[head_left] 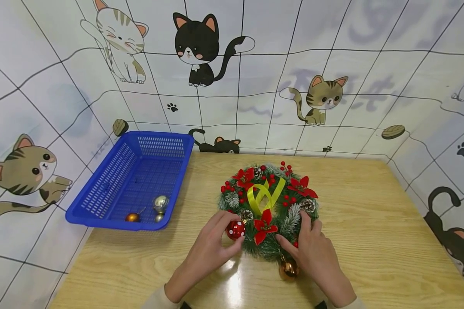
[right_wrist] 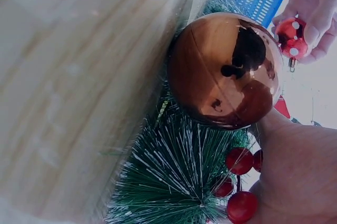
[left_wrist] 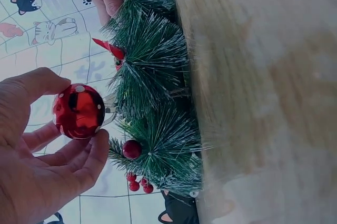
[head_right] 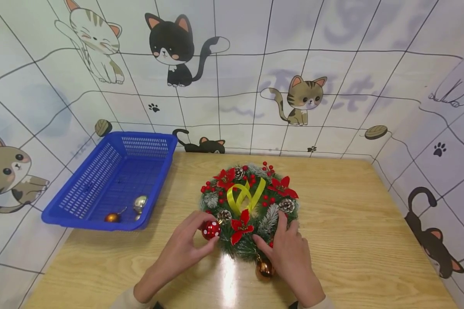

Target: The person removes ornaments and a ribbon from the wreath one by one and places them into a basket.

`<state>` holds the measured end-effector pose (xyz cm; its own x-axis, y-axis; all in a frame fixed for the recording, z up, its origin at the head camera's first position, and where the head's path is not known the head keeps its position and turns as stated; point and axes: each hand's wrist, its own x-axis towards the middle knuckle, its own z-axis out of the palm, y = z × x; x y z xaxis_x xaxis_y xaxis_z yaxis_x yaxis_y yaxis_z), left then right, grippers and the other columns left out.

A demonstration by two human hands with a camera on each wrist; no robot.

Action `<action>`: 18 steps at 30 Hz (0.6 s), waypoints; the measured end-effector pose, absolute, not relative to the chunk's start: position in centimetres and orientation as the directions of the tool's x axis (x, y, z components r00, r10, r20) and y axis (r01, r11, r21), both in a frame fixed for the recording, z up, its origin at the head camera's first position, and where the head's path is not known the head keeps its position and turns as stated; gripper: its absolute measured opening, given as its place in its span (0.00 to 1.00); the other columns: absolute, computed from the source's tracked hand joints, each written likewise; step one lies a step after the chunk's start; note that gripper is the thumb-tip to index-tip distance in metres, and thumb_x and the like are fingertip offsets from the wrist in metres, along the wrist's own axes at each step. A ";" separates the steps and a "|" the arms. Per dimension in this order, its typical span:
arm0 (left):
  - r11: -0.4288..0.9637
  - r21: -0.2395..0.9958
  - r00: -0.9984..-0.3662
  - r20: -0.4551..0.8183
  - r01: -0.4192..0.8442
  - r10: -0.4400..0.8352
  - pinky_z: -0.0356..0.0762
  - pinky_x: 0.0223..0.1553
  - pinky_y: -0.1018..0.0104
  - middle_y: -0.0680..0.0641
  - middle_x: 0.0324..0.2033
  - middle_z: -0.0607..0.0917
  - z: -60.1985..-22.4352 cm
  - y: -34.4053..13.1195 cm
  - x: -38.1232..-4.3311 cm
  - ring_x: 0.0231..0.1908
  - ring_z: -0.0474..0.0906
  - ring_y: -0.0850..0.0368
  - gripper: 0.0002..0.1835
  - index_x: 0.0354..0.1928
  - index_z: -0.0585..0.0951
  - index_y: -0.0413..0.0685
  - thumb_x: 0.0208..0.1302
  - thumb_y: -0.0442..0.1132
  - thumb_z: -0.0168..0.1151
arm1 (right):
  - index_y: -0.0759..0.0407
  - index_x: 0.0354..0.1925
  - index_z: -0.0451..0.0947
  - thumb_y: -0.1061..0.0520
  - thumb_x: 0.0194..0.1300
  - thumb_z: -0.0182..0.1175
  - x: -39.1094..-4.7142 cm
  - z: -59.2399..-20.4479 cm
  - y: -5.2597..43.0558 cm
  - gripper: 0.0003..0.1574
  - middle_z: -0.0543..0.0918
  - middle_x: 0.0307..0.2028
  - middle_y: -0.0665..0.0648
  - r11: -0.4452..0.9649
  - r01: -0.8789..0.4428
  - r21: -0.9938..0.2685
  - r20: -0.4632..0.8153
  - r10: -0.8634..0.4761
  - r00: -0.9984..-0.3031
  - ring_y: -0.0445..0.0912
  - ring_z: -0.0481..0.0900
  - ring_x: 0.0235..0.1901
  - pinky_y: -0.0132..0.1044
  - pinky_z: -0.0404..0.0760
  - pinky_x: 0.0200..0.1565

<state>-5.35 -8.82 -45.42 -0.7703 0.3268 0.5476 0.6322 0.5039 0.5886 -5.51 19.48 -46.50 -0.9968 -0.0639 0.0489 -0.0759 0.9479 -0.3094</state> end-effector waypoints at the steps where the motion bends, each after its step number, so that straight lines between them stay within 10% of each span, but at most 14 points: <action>1: 0.499 0.589 -0.767 0.554 0.636 0.323 0.85 0.40 0.62 0.51 0.48 0.83 -45.4 -8.8 -5.4 0.40 0.78 0.60 0.23 0.55 0.82 0.42 0.59 0.32 0.80 | 0.77 0.77 0.56 0.26 0.69 0.69 -5.5 -46.5 19.5 0.69 0.72 0.39 0.76 0.948 -0.076 -0.310 0.048 -0.064 -0.997 0.51 0.68 0.15 0.44 0.71 0.19; 18: 0.455 0.601 -0.736 0.641 0.657 0.218 0.83 0.45 0.66 0.51 0.47 0.83 -43.0 -10.2 -6.1 0.43 0.80 0.58 0.23 0.58 0.81 0.45 0.62 0.32 0.77 | 0.76 0.78 0.56 0.25 0.70 0.68 -5.6 -46.4 19.4 0.69 0.71 0.38 0.74 0.946 -0.067 -0.317 0.032 -0.060 -0.998 0.51 0.66 0.15 0.43 0.68 0.19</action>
<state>-6.15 -10.24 -43.03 -0.7363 0.2180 0.6406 0.6573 0.4551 0.6007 -5.55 19.44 -46.39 -0.9977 -0.0600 0.0323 -0.0672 0.9462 -0.3166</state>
